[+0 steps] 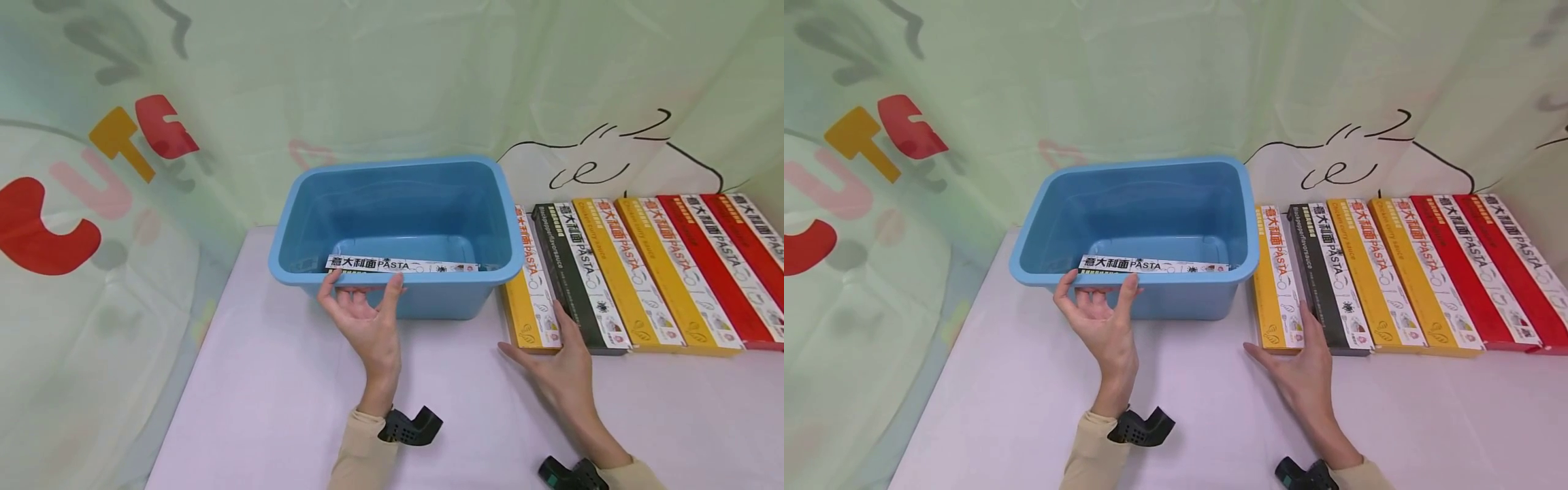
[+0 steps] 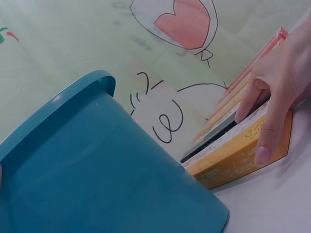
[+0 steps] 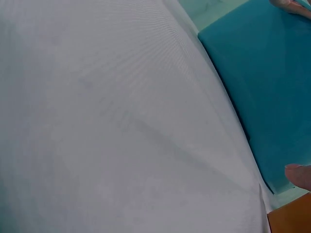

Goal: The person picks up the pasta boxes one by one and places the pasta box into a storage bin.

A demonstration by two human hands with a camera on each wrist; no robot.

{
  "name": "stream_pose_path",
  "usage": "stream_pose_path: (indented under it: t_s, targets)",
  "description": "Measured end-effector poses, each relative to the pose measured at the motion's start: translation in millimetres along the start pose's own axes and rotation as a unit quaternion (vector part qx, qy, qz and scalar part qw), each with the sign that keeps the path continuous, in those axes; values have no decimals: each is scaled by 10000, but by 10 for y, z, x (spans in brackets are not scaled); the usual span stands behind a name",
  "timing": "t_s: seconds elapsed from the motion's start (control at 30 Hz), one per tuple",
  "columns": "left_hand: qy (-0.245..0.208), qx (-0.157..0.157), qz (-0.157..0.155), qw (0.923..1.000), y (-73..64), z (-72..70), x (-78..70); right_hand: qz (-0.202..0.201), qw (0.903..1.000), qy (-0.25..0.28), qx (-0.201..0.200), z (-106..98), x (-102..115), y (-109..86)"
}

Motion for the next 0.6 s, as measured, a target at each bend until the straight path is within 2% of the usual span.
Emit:
stream_pose_path:
  t_s: [0.4, 0.6]
  targets:
    - [0, 60, 14, 10000, -19, 16, -4, 283, 9991, 145, -288, 61, -21, 46]
    - [-1, 29, 3, 10000, -10, -7, 9, 343, 9989, 238, -200, 90, -12, 64]
Point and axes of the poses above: each hand's wrist, its own y-axis towards the middle knuckle, its own z-axis out of the palm, x = y × z, the point moved 4 cm from there along y, towards the middle knuckle, and after that the axes turned 3 degrees about -z, right-handed, at the moved point
